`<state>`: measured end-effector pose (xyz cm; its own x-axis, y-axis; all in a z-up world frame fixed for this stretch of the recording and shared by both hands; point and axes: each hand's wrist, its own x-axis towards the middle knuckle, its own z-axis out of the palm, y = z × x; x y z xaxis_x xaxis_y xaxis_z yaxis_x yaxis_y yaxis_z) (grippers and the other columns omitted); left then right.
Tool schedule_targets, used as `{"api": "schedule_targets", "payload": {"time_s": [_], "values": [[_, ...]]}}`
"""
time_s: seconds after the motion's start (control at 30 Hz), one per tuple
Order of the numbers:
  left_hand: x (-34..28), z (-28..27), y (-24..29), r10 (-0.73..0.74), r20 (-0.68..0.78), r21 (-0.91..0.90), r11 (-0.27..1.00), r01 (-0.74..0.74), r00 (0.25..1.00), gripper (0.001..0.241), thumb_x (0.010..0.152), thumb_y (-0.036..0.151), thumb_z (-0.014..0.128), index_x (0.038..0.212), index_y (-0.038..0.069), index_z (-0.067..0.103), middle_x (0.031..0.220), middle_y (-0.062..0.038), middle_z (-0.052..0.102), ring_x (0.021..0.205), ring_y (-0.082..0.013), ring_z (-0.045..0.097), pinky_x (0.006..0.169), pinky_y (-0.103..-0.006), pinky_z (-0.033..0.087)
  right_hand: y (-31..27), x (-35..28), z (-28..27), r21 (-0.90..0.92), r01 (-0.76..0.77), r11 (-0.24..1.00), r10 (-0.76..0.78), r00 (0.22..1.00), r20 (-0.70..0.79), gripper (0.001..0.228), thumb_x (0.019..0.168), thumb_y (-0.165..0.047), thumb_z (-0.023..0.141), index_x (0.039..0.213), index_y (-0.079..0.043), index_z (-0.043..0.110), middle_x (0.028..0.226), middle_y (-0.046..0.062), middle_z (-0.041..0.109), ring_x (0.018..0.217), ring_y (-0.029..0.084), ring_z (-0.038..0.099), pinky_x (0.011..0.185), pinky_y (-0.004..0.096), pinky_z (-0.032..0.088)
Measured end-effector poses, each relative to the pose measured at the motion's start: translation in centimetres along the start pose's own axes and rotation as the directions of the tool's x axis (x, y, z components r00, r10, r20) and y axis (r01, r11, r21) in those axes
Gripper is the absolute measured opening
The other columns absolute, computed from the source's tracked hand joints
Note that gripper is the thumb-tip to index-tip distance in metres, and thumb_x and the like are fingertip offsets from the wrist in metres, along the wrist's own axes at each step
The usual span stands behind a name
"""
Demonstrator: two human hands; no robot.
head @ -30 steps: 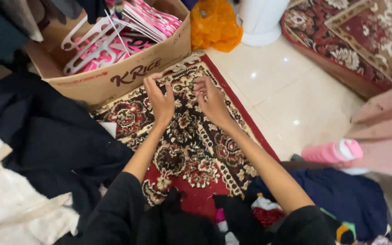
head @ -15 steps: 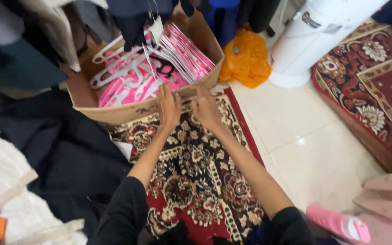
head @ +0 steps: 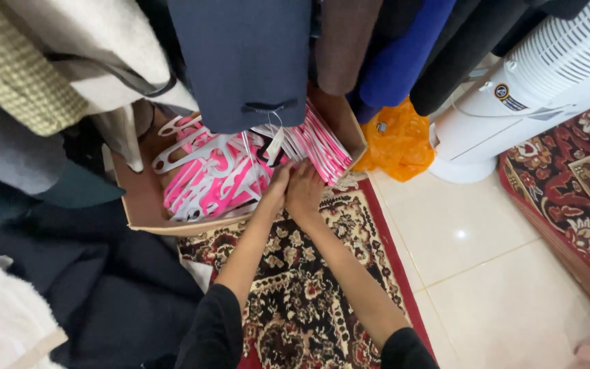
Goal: The person takes a color-blocked cardigan from a pile of clothes and lays it on a low wooden table. They button the cardigan, place a white hanger inside it, and then fold the garment neatly around the hanger.
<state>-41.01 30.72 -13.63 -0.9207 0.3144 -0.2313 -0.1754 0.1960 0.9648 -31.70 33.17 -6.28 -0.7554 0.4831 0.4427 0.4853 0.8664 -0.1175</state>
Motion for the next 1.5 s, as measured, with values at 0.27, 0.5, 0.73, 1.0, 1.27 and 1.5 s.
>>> {"api": "schedule_targets", "payload": {"time_s": [0.27, 0.5, 0.73, 1.0, 1.27, 1.5], "values": [[-1.5, -0.8, 1.9, -0.190, 0.032, -0.246, 0.950, 0.192, 0.981, 0.016, 0.086, 0.019, 0.064, 0.098, 0.008, 0.065, 0.090, -0.014, 0.067, 0.088, -0.0290, 0.061, 0.078, -0.0425, 0.047, 0.6, 0.1, 4.1, 0.002, -0.026, 1.000, 0.026, 0.994, -0.109, 0.043, 0.078, -0.025, 0.068, 0.114, -0.002, 0.059, 0.084, 0.019, 0.063, 0.080, 0.043, 0.066, 0.074, 0.051, 0.046], [-4.7, -2.9, 5.5, -0.339, 0.102, -0.482, 0.806, 0.345, 0.935, 0.018, 0.078, 0.022, 0.074, 0.082, 0.007, 0.065, 0.073, -0.010, 0.066, 0.064, -0.0222, 0.063, 0.058, -0.0360, 0.050, -1.6, -2.5, 1.0, 0.248, -0.036, 0.968, 0.071, 0.988, -0.135, 0.028, 0.080, -0.014, 0.071, 0.103, -0.001, 0.070, 0.089, 0.022, 0.065, 0.082, 0.045, 0.067, 0.070, 0.053, 0.050], [-10.4, -4.1, 6.3, -0.325, 0.180, -0.520, 0.770, 0.370, 0.928, 0.023, 0.078, 0.026, 0.077, 0.079, 0.007, 0.064, 0.065, -0.007, 0.064, 0.052, -0.0187, 0.064, 0.047, -0.0330, 0.053, -1.8, -5.5, -9.7, 0.564, -0.028, 0.825, 0.038, 0.999, -0.005, 0.047, 0.077, -0.005, 0.076, 0.121, -0.002, 0.060, 0.107, 0.025, 0.062, 0.109, 0.047, 0.062, 0.103, 0.062, 0.037], [-26.0, -6.3, 12.1, -0.173, 0.079, -0.644, 0.743, 0.183, 0.982, 0.017, 0.090, 0.023, 0.068, 0.090, 0.009, 0.058, 0.079, -0.001, 0.058, 0.068, -0.0111, 0.059, 0.057, -0.0203, 0.050, 1.3, -12.2, -19.0, 0.919, -0.171, 0.356, 0.014, 0.984, 0.178, 0.067, 0.080, -0.036, 0.087, 0.135, -0.009, 0.061, 0.131, 0.022, 0.057, 0.130, 0.046, 0.054, 0.109, 0.053, 0.042], [-40.3, -7.5, 9.8, -0.036, -0.049, -0.701, 0.713, -0.009, 0.998, 0.010, 0.096, 0.014, 0.057, 0.101, 0.010, 0.049, 0.080, 0.004, 0.051, 0.066, -0.0065, 0.053, 0.057, -0.0178, 0.047, 2.7, -20.8, -25.0, 0.951, -0.116, 0.288, -0.307, 0.929, 0.206, 0.073, 0.086, -0.056, 0.074, 0.140, -0.009, 0.059, 0.152, 0.021, 0.044, 0.149, 0.050, 0.024, 0.119, 0.063, 0.022], [-51.8, -9.4, 1.1, 0.032, -0.070, -0.701, 0.709, -0.072, 0.997, 0.013, 0.096, 0.006, 0.050, 0.106, 0.013, 0.047, 0.088, 0.004, 0.048, 0.078, -0.0070, 0.050, 0.070, -0.0195, 0.047, 2.1, -31.9, -31.8, 0.959, -0.191, 0.210, -0.396, 0.880, 0.261, 0.067, 0.106, -0.054, 0.040, 0.134, 0.002, 0.062, 0.146, 0.028, 0.049, 0.149, 0.055, 0.018, 0.118, 0.069, 0.013]]}}
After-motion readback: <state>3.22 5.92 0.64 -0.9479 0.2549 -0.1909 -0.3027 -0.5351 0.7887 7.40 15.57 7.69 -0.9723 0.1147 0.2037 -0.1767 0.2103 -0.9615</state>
